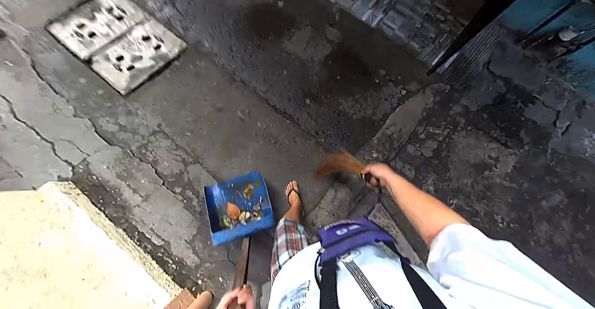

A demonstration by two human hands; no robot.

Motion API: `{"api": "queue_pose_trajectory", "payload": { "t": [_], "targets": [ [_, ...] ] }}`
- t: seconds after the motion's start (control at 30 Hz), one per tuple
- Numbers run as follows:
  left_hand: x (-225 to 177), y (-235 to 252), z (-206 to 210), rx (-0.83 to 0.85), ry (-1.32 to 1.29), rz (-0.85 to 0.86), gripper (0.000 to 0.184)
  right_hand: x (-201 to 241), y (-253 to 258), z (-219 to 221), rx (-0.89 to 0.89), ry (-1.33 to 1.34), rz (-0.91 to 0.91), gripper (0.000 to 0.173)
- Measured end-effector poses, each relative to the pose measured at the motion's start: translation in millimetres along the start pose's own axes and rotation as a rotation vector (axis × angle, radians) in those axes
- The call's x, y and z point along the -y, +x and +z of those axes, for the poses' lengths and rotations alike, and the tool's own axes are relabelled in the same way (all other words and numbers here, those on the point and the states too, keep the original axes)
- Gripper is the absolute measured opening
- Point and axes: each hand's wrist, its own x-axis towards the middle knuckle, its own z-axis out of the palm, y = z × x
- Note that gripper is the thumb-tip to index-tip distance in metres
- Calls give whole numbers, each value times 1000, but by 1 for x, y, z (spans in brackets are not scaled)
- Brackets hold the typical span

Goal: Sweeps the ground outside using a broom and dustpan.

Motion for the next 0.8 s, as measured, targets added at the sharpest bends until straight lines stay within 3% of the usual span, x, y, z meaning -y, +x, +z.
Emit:
{"api": "queue_pose_trajectory", "payload": {
  "t": [0.07,0.17,0.4,0.5,0.57,0.67,0.8],
  "targets": [
    [-21,28,36,-60,42,-17,21,24,45,10,-69,-217,-223,52],
    [-55,54,79,-97,48,-32,15,43,36,31,-7,-203,-262,61],
    [-87,72,168,-154,186,0,21,62,-34,106,-48,661,57,65],
    [-104,97,162,14,166,-49,21,119,-14,130,-24,896,220,49],
    [-109,102,179,14,237,-47,25,154,19,136,90,883,302,39],
    [-98,96,236,-90,362,15,23,200,62,132,302,694,145,47],
    [-91,104,263,-103,337,-28,25,205,74,103,249,616,-77,71]
  ]
}}
